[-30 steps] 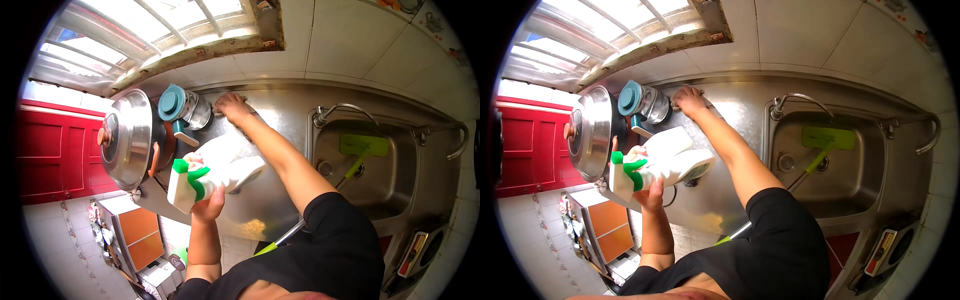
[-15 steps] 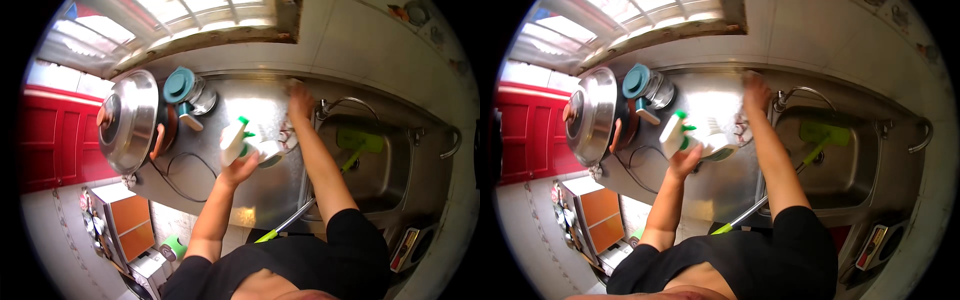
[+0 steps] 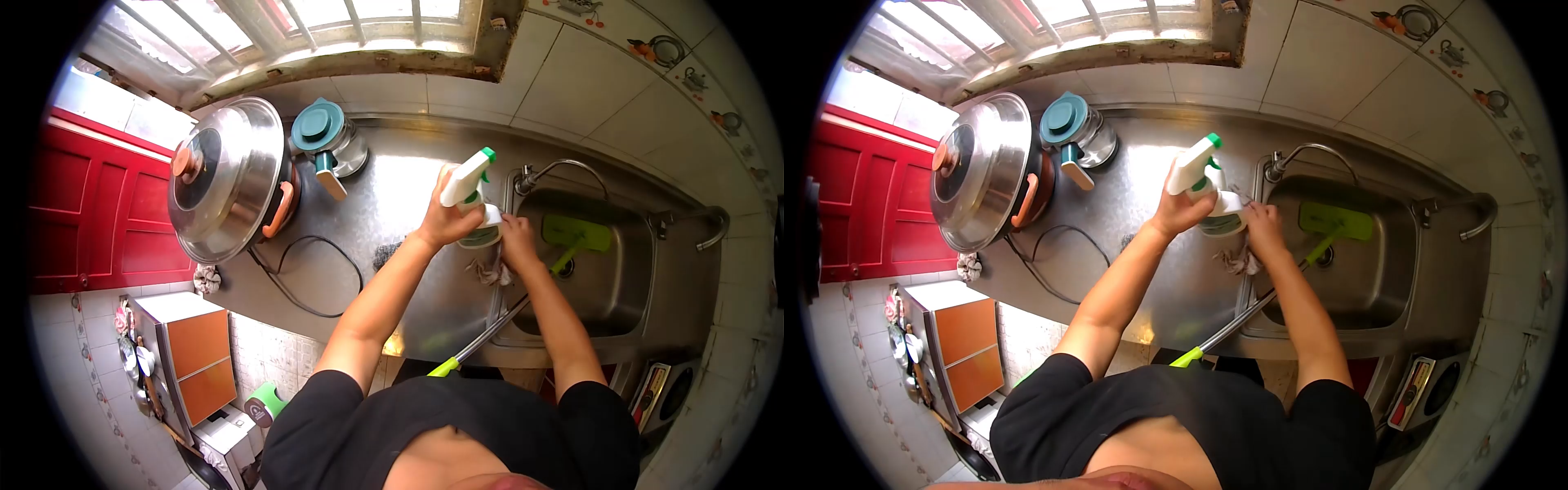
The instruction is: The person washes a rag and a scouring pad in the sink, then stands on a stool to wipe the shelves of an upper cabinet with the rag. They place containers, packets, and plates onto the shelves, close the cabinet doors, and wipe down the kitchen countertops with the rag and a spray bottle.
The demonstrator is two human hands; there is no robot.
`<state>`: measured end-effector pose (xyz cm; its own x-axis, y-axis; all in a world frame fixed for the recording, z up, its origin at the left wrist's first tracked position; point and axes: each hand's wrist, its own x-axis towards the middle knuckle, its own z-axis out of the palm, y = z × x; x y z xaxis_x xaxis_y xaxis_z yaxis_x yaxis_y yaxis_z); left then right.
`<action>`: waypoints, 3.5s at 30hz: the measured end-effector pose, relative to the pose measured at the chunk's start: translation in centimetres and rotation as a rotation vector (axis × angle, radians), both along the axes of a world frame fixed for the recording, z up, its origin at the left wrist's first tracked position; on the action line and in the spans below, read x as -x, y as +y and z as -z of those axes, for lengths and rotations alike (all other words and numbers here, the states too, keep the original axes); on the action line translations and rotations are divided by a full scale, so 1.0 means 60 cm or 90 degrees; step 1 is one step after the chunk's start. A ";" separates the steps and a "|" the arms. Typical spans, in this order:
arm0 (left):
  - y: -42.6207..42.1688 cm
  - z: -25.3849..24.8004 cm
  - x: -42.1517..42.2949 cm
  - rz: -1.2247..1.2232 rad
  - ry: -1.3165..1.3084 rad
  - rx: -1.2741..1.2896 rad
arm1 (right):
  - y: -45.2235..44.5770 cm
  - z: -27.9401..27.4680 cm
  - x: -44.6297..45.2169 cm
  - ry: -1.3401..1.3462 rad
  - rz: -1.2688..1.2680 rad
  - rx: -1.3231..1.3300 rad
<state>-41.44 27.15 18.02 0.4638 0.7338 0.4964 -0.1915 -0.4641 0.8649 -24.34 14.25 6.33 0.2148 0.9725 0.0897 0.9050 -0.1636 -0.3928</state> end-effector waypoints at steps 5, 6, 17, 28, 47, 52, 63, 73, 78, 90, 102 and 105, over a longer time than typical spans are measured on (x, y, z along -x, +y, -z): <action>0.009 0.028 -0.003 -0.003 0.053 -0.110 | 0.018 -0.085 -0.090 0.121 0.118 0.010; 0.007 0.037 -0.002 0.014 0.091 -0.113 | 0.034 -0.118 -0.094 0.127 0.064 -0.031; 0.003 0.059 0.099 -0.097 0.142 -0.036 | 0.360 -0.273 -0.060 0.216 -0.287 -0.026; 0.156 0.149 0.273 -0.521 0.162 0.133 | 0.591 -0.266 0.201 0.007 -0.464 0.253; 0.086 0.135 0.312 -0.529 0.182 0.084 | 0.578 -0.090 0.242 -0.253 -0.553 0.353; 0.102 0.154 0.281 -0.538 0.165 0.024 | 0.591 -0.142 0.148 -0.548 -0.610 0.543; 0.106 0.179 0.158 -0.544 0.180 0.038 | 0.111 -0.486 -0.043 0.073 -0.159 -0.258; 0.055 0.209 0.189 -0.511 0.313 0.105 | -0.359 -0.249 -0.341 0.502 0.172 0.139; -0.126 0.107 0.198 -0.483 0.449 0.150 | -0.442 -0.112 -0.404 0.091 0.185 0.222; -0.418 0.047 0.185 -0.494 0.537 0.197 | -0.260 -0.172 -0.206 0.444 -0.368 0.262; -0.614 -0.045 0.456 -0.505 0.446 0.265 | 0.077 0.011 0.286 0.040 -0.442 0.139; -0.724 -0.007 0.660 -0.643 0.551 0.303 | 0.010 -0.014 0.167 -0.012 -0.442 0.052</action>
